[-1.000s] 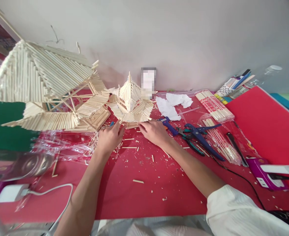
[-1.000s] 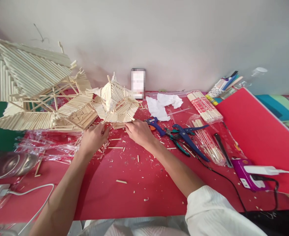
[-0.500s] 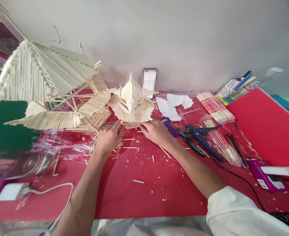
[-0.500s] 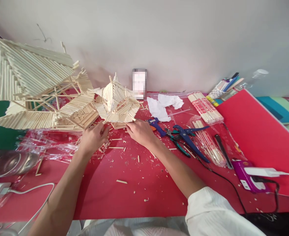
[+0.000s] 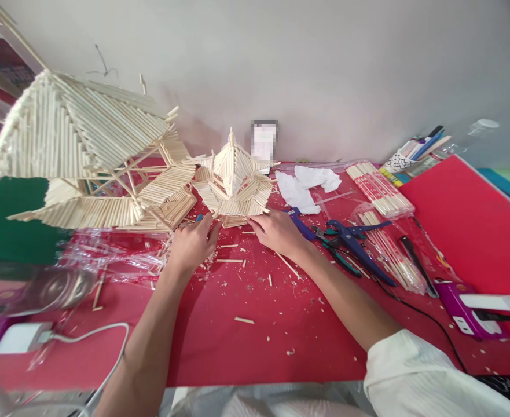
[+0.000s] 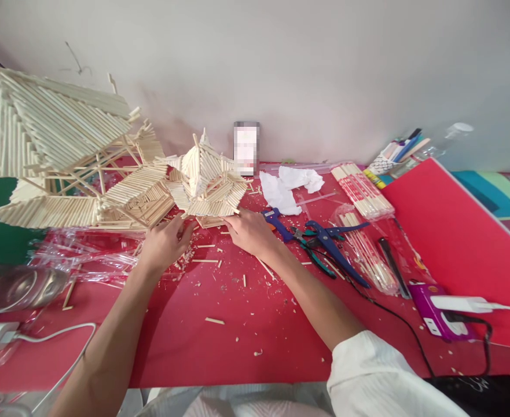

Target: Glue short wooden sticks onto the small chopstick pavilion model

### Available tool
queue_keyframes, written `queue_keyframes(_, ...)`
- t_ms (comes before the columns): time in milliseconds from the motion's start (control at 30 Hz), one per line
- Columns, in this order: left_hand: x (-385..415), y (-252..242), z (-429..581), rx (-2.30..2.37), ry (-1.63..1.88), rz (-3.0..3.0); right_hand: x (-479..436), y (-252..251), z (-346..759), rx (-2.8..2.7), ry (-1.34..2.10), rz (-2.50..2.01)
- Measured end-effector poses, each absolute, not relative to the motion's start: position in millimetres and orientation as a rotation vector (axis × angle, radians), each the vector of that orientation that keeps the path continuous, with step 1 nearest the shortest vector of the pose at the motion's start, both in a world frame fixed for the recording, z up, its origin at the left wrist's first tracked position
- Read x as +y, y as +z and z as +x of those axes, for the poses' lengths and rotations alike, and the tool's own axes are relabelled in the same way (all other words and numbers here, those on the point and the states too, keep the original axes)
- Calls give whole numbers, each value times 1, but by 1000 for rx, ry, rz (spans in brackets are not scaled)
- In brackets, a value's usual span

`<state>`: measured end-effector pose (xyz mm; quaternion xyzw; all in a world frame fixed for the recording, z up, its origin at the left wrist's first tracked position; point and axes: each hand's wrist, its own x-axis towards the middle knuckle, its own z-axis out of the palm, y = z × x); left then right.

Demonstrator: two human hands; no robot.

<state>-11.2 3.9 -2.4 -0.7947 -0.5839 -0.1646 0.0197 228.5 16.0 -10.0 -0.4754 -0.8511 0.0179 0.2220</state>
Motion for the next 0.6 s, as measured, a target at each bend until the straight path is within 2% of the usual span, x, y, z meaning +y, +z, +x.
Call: queue_keyframes(600,3,0,-9,-1828,-480,-2451,17,-8,230,-2381,-16,-1316)
